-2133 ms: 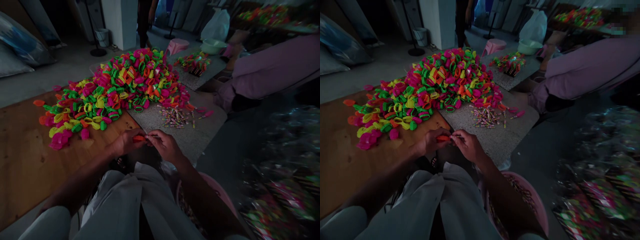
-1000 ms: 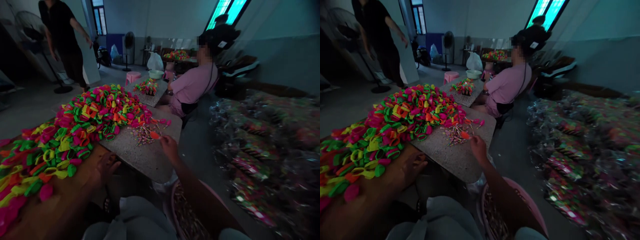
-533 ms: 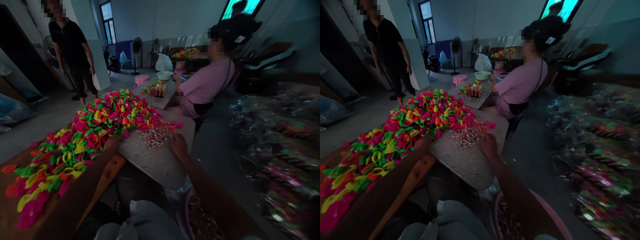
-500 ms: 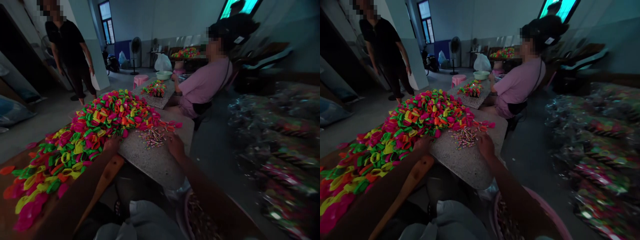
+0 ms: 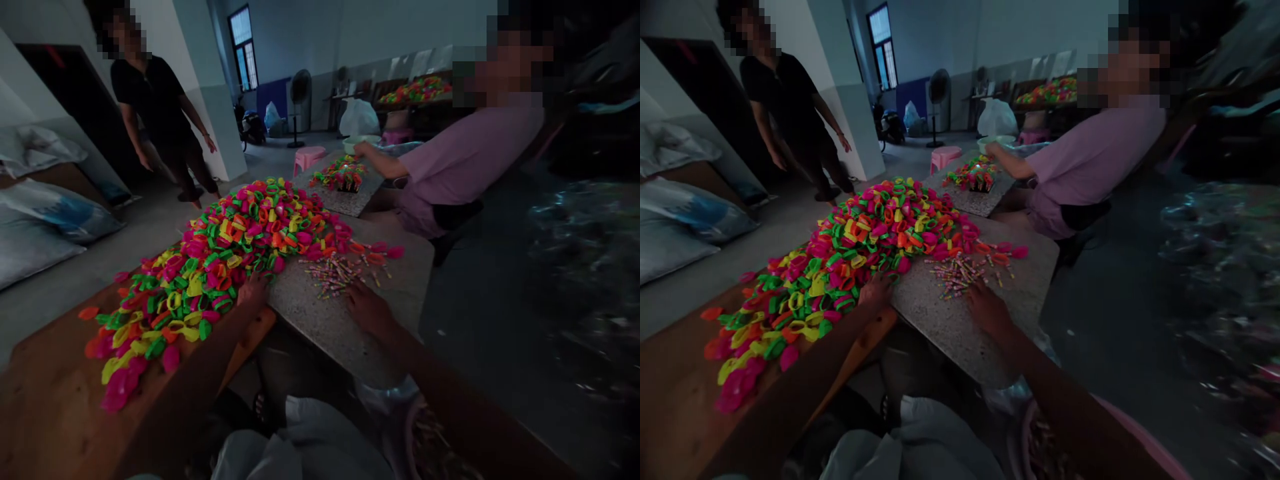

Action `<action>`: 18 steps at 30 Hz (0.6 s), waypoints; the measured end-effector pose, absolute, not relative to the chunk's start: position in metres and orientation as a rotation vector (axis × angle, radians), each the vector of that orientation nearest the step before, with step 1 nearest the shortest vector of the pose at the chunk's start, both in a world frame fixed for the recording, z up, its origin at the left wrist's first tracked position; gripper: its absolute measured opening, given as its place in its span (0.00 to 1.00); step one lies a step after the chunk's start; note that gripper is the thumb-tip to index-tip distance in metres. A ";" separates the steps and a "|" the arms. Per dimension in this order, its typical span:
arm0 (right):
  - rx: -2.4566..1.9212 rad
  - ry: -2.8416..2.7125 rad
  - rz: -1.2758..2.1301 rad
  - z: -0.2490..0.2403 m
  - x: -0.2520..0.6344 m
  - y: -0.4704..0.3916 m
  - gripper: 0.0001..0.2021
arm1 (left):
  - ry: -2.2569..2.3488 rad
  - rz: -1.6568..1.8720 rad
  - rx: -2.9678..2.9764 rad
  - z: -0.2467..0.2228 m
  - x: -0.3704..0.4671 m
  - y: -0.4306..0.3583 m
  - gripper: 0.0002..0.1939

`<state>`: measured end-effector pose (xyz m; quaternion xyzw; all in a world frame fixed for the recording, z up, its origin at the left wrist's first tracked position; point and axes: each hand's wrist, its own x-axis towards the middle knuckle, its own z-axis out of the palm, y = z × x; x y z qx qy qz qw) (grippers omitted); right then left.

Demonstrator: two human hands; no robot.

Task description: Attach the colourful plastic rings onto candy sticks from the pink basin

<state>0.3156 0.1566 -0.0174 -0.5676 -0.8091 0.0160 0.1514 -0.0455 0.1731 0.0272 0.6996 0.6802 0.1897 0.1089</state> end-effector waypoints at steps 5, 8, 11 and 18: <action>-1.734 -2.328 0.095 -0.013 0.318 0.151 0.13 | 1.819 1.053 1.728 0.027 -0.054 0.145 0.07; -1.774 -2.337 0.114 -0.011 0.319 0.151 0.15 | 1.696 1.138 1.593 0.037 -0.059 0.114 0.12; -1.830 -2.325 0.144 -0.007 0.316 0.152 0.14 | 1.387 1.262 1.342 0.055 -0.063 0.081 0.19; -1.414 -1.907 0.727 0.033 0.248 0.114 0.08 | 1.197 1.237 1.199 0.086 -0.061 0.037 0.26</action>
